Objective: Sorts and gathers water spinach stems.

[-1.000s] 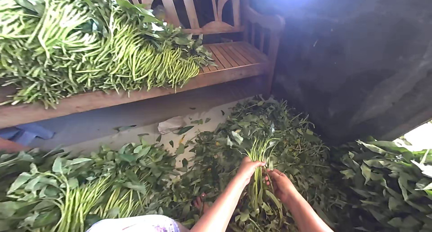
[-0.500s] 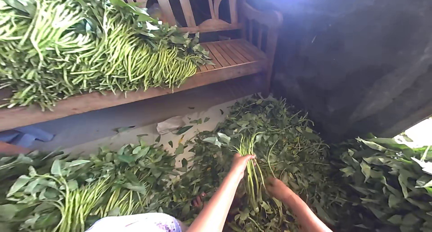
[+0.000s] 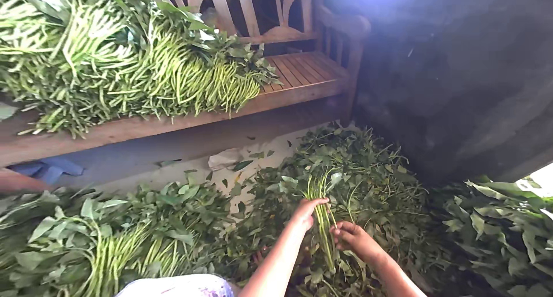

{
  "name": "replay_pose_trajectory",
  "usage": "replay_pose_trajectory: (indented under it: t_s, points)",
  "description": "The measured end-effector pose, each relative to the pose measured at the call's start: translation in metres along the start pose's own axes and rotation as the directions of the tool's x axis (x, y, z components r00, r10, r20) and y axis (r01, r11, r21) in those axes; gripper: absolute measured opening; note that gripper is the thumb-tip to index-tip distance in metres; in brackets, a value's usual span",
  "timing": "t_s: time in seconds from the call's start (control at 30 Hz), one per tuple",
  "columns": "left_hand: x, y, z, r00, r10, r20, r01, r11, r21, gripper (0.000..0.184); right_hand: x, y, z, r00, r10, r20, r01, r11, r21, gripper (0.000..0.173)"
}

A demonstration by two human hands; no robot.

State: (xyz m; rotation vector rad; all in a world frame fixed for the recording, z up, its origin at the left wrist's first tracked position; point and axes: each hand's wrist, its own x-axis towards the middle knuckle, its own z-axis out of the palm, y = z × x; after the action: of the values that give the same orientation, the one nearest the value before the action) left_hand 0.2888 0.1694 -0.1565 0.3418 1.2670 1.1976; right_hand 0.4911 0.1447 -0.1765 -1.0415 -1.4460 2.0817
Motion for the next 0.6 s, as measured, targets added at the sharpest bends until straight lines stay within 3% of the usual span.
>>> replay_pose_trajectory:
  t_s: [0.13, 0.23, 0.3, 0.33, 0.4, 0.43, 0.47, 0.5, 0.6]
  points:
    - [0.002, -0.002, -0.004, 0.997, -0.058, 0.049, 0.065, 0.988, -0.142, 0.026, -0.002, 0.003, 0.001, 0.994, 0.106, 0.030, -0.110, 0.958, 0.264, 0.016]
    - [0.007, -0.009, -0.005, 0.999, -0.042, -0.031, 0.035, 0.977, -0.209, 0.028, 0.000, 0.004, 0.005, 0.987, 0.130, -0.089, -0.105, 0.964, 0.242, 0.023]
    - [0.013, -0.013, -0.007, 0.996, -0.040, -0.081, 0.021, 0.975, -0.221, 0.028, 0.000, 0.001, 0.002, 0.969, 0.184, -0.163, -0.183, 0.983, 0.018, 0.038]
    - [0.016, -0.014, -0.009, 0.995, -0.037, -0.094, 0.014, 0.974, -0.228, 0.028, -0.002, -0.003, -0.003, 0.952, 0.253, -0.170, -0.286, 0.935, -0.211, 0.048]
    - [0.018, -0.015, -0.011, 0.995, -0.030, -0.096, 0.008, 0.974, -0.225, 0.030, -0.006, -0.016, -0.014, 0.869, 0.440, -0.227, -0.478, 0.627, -0.616, 0.070]
    - [0.018, -0.016, -0.011, 0.996, -0.026, -0.087, 0.008, 0.979, -0.203, 0.032, -0.009, -0.021, -0.019, 0.828, 0.456, -0.326, -0.534, 0.465, -0.706, 0.078]
    - [0.017, -0.019, -0.009, 0.997, -0.019, -0.076, 0.006, 0.987, -0.163, 0.034, -0.012, -0.023, -0.024, 0.821, 0.391, -0.415, -0.557, 0.396, -0.730, 0.080]
    - [0.014, -0.022, -0.005, 0.998, -0.006, -0.062, -0.001, 0.994, -0.111, 0.035, -0.011, -0.026, -0.030, 0.840, 0.291, -0.458, -0.543, 0.417, -0.729, 0.076]
    - [0.001, -0.040, 0.012, 0.998, 0.054, 0.018, -0.056, 0.991, 0.119, 0.042, 0.006, -0.034, -0.034, 0.881, 0.004, -0.473, -0.307, 0.765, -0.566, 0.057]
